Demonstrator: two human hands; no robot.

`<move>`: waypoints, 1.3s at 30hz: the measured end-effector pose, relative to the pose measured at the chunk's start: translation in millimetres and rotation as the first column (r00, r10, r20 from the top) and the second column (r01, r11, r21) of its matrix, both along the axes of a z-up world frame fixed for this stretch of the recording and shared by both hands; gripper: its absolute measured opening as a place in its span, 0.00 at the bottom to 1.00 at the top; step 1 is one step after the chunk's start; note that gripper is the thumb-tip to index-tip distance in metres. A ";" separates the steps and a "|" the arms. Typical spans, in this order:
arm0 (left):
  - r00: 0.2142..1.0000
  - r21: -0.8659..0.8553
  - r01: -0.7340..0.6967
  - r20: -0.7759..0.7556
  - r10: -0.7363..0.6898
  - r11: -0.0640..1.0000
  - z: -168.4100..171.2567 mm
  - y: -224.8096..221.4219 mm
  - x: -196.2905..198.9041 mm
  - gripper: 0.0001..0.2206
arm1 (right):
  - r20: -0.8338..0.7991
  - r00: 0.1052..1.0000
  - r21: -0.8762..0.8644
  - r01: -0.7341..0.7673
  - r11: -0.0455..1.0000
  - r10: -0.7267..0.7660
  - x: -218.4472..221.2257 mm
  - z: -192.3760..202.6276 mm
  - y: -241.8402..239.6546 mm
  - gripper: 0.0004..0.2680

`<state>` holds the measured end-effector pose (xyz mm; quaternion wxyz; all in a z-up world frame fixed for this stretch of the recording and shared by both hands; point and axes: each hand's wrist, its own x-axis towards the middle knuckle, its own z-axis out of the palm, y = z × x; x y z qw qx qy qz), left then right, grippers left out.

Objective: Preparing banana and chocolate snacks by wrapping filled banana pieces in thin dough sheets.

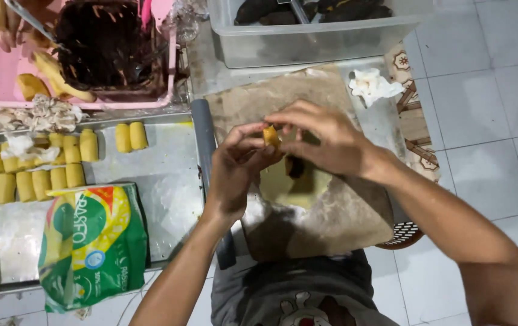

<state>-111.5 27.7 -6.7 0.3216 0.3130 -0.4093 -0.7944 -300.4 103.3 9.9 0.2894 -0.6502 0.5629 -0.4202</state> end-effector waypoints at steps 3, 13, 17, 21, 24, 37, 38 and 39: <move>0.995 -0.030 0.049 0.086 -0.047 0.998 6.9 11.0 -6.3 0.23 | -0.242 0.969 -0.140 -0.084 0.987 0.048 4.0 -7.5 19.0 0.21; 0.954 -0.101 0.232 0.218 -0.206 0.968 -31.5 23.2 -20.9 0.19 | -0.338 0.939 -0.138 -0.107 0.985 0.055 -1.1 -11.9 52.6 0.16; 0.939 -0.134 0.275 0.249 -0.236 0.952 -35.2 20.8 -24.8 0.16 | -0.140 0.990 -0.106 -0.027 0.994 0.013 -5.9 -28.5 60.2 0.17; 0.946 -0.098 0.292 0.174 -0.273 0.951 -23.2 26.7 -25.2 0.17 | -0.062 0.996 -0.189 0.048 0.981 -0.061 -5.3 -46.2 70.4 0.15; 0.946 -0.074 0.300 0.153 -0.287 0.951 -18.5 29.0 -21.5 0.18 | -0.084 0.988 -0.282 0.101 0.954 -0.130 4.8 -42.6 74.0 0.14; 0.926 -0.431 0.307 0.342 -0.162 0.849 -26.1 17.1 -18.1 0.10 | 0.172 0.840 -0.212 0.541 0.814 -0.514 49.3 -41.3 83.6 0.11; 0.896 -0.537 0.356 0.428 -0.116 0.765 -24.6 13.6 -13.8 0.13 | 0.328 0.767 -0.128 0.614 0.779 -0.551 51.2 -45.9 84.6 0.11; 0.861 -0.623 0.409 0.505 -0.056 0.667 -23.4 10.6 -8.5 0.16 | 0.470 0.667 -0.029 0.667 0.745 -0.579 53.8 -50.8 86.0 0.11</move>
